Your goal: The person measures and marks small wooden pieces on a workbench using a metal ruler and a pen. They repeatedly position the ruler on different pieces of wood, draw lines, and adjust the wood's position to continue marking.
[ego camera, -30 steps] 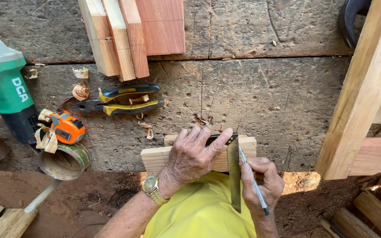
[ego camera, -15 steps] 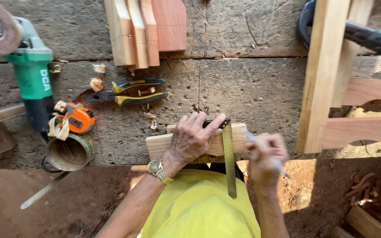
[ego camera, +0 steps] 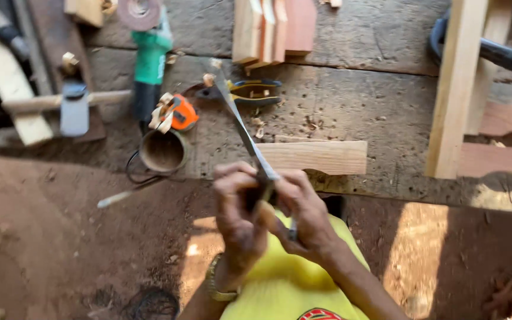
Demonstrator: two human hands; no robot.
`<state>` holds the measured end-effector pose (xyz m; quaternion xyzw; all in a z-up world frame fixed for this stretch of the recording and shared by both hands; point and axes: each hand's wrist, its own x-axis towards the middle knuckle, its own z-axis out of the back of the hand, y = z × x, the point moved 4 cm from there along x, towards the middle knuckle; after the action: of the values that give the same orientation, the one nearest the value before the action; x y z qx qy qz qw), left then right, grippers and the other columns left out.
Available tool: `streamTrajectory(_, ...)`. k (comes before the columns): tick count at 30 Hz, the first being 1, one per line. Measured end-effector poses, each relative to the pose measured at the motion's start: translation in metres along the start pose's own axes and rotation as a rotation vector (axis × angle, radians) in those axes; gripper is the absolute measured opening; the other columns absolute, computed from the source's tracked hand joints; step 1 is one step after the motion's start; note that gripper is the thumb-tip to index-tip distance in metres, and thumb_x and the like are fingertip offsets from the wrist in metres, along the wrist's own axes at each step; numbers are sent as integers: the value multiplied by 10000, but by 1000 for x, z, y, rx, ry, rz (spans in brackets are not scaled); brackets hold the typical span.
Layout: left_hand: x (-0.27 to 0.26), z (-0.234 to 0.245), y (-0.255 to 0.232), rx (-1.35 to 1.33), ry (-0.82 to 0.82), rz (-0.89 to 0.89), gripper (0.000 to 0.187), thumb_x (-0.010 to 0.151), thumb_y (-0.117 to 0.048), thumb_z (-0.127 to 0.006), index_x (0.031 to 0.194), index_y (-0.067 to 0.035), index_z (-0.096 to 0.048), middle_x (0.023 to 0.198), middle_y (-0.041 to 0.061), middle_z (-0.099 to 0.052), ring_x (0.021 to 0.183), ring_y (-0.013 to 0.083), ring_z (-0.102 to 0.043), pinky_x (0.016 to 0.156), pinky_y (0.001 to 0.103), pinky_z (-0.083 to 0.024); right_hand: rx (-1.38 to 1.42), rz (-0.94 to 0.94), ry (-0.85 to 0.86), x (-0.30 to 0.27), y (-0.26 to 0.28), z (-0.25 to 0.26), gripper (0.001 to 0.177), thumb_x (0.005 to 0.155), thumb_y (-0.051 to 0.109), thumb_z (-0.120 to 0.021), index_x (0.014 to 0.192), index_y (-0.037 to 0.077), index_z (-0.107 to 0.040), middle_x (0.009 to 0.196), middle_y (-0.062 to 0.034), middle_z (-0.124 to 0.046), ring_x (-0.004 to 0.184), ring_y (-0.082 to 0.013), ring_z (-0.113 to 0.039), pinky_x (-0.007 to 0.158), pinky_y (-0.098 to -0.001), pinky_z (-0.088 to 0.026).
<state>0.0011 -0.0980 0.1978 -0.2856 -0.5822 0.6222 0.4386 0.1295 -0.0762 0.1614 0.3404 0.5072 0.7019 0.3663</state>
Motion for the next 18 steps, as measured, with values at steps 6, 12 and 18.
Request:
streamTrajectory(6,-55,-14,9,130,-27,-9,572,1070,-566,-346,1209,-72,-597,1248,101,-519,1135,229,-523,957,366,-488,140,130,-6,1,-26,6,236,895,4,-695,1129,31,-673,934,-65,-677,648,-116,-556,542,-239,-473)
streamTrajectory(12,-98,-30,44,424,-300,-167,347,982,-402,-607,1075,-70,-644,964,86,-707,818,194,-684,730,326,-616,287,-102,-31,-28,-103,75,205,1019,156,-599,1169,19,-629,928,-119,-776,698,-137,-740,607,-236,-661)
streamTrajectory(18,-107,-97,-3,465,-59,-376,408,955,-368,-657,1211,-54,-613,926,43,-580,757,175,-538,651,311,-505,273,122,120,-44,-95,68,202,987,87,-583,1186,79,-616,938,-29,-700,641,-90,-616,516,-203,-540)
